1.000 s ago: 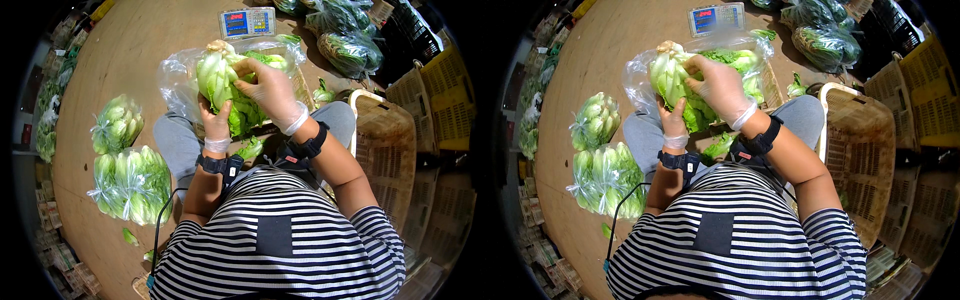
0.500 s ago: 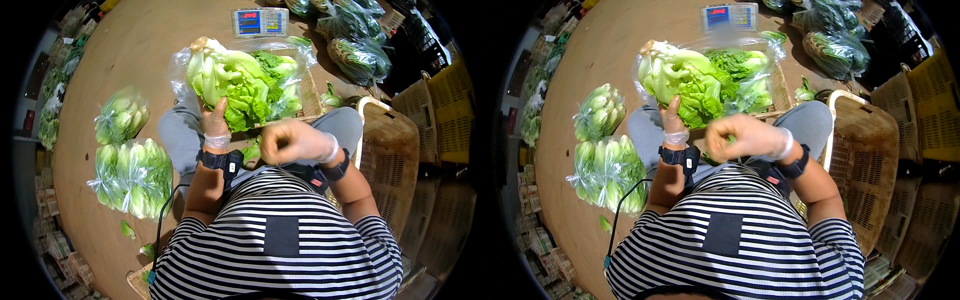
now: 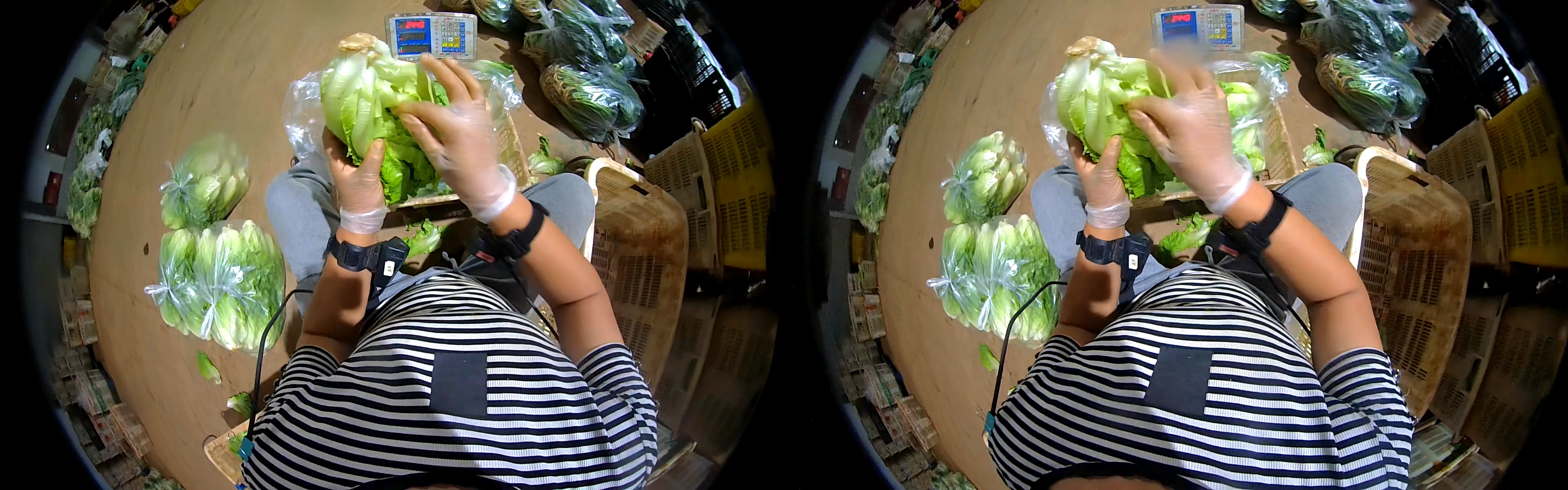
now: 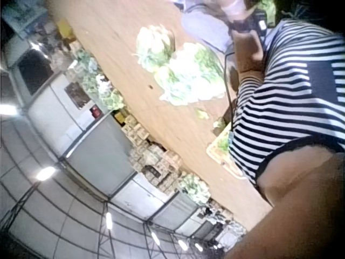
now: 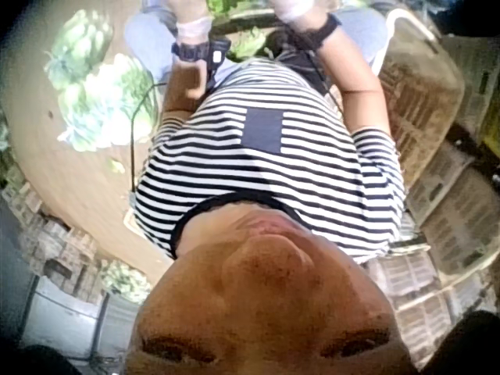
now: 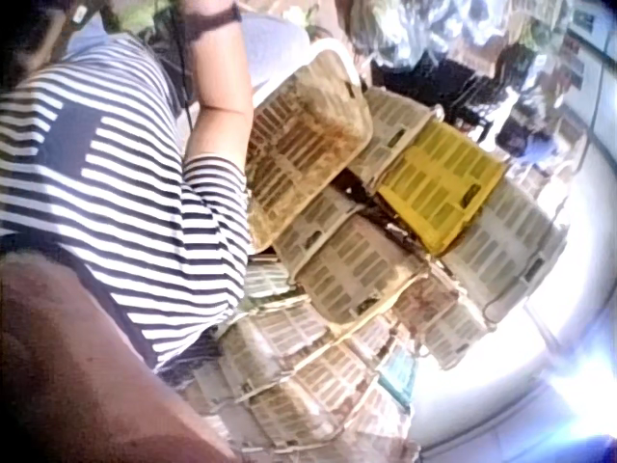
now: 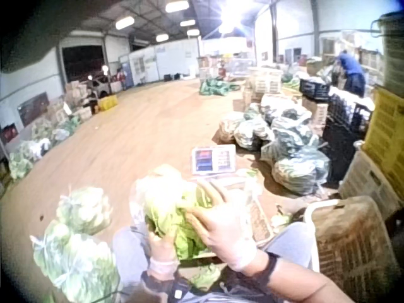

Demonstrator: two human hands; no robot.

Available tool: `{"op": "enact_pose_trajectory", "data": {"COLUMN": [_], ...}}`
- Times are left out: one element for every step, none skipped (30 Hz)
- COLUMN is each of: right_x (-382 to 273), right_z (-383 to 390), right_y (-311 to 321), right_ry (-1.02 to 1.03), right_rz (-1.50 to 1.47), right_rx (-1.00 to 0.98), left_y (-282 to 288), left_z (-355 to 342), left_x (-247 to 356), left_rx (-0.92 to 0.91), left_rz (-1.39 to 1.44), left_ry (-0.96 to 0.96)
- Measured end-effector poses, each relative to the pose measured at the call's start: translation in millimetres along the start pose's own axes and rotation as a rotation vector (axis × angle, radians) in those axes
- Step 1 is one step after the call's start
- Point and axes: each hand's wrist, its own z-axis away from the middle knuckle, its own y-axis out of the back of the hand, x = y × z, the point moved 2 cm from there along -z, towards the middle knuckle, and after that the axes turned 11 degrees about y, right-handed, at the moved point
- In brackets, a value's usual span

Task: The person bags heads of lettuce by hand. They pick up individual heads of lettuce from a plastic basket and place them into plastic bags.

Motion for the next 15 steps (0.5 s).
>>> {"op": "enact_pose_trajectory", "data": {"right_x": [3,5,5,4,5,5,6,7,8,8,10,11,12,12,13], "right_z": [-1,-1,-3,-5,-7,-9,-10,-13,-15,-16,-16,-17,-19,-19,-20], "right_y": [-5,-9,-12,-15,-16,-16,-15,-13,-12,-12,-9,-8,-6,-3,-1], "right_ry": [-0.017,-0.034,-0.038,-0.06,-0.083,-0.092,-0.1,-0.049,0.003,0.023,0.016,0.026,0.036,0.042,0.039], "right_rz": [0.038,0.077,0.086,0.109,0.133,0.119,0.127,0.109,0.093,0.107,0.116,0.105,0.092,0.106,0.111], "right_rx": [0.07,0.14,0.149,0.174,0.199,0.195,0.203,0.19,0.173,0.15,0.155,0.097,0.04,-0.006,-0.003], "left_y": [-4,-8,-10,-11,-13,-15,-16,-14,-14,-14,-13,-12,-12,-11,-12], "left_z": [1,1,1,-1,-3,-3,-2,-4,-3,-1,-1,-3,-4,-4,-4], "left_x": [4,6,8,9,11,16,19,20,22,23,24,26,25,25,26], "left_rx": [-0.011,0.032,0.074,0.071,0.056,0.06,0.063,0.081,0.068,0.076,0.085,0.062,0.054,0.043,0.033], "left_rz": [0.0,0.044,0.087,0.066,0.066,0.011,-0.044,-0.08,-0.081,-0.037,0.005,-0.028,-0.03,-0.038,-0.044], "left_ry": [-0.002,-0.027,-0.05,-0.082,-0.082,-0.108,-0.135,-0.136,-0.132,-0.093,-0.055,-0.069,-0.069,-0.074,-0.079]}}
